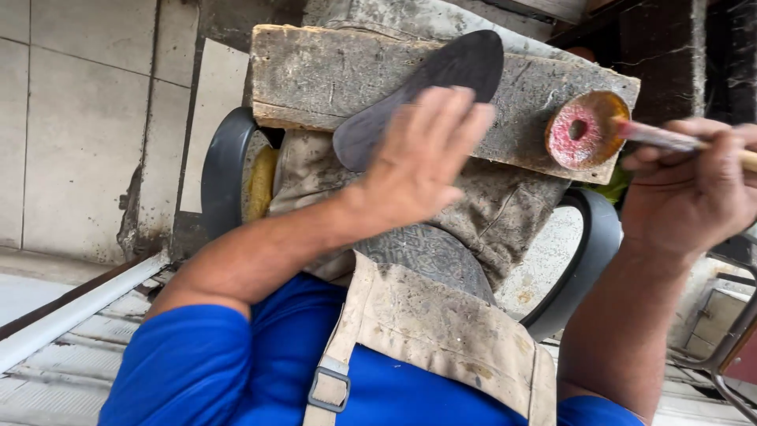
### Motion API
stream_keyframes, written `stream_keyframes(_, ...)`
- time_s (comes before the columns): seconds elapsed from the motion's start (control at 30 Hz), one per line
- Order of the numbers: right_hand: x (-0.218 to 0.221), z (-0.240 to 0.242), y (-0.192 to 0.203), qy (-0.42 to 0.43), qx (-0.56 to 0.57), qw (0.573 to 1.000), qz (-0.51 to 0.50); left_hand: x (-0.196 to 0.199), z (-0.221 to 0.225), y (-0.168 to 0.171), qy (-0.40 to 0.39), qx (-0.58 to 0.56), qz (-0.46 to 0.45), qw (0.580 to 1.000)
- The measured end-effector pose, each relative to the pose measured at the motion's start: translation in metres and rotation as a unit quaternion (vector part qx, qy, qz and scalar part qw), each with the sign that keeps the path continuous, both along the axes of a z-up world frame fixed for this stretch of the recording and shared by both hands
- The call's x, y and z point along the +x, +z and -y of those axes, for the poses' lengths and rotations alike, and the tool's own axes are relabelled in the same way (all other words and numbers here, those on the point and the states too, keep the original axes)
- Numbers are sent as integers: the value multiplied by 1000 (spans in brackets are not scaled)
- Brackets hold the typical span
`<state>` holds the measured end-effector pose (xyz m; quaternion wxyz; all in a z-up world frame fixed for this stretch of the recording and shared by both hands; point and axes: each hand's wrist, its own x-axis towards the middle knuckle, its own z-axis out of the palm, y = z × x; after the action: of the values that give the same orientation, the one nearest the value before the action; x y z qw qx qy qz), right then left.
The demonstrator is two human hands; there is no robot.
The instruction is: Applying a pink substance to a shoe sole using a brush at a repair bench.
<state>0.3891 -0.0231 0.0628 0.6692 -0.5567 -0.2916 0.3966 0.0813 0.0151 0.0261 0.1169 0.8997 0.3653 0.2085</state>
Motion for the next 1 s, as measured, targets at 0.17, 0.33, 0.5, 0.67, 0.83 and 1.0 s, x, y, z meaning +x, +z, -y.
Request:
stream_keyframes(0.17,-86,-23,8,249,140,946,154,-87,8,-39,168,-66,-63,982)
stream_keyframes(0.33,-134,-60,-28,308,123,931,152,-94,19,-38,153,-124,18,980)
stream_keyframes(0.5,-161,-90,-57,298,104,934,169,-92,14,-34,169,-281,52,943)
stream_keyframes(0.67,-161,-111,-52,348,130,910,183,-95,11,-54,161,-279,97,942)
stream_keyframes(0.83,-167,-101,-53,369,101,896,227,-94,12,-67,173,-261,130,941)
stream_keyframes(1.0,-162,-118,-55,303,142,926,175,-93,16,-70,184,-239,139,943)
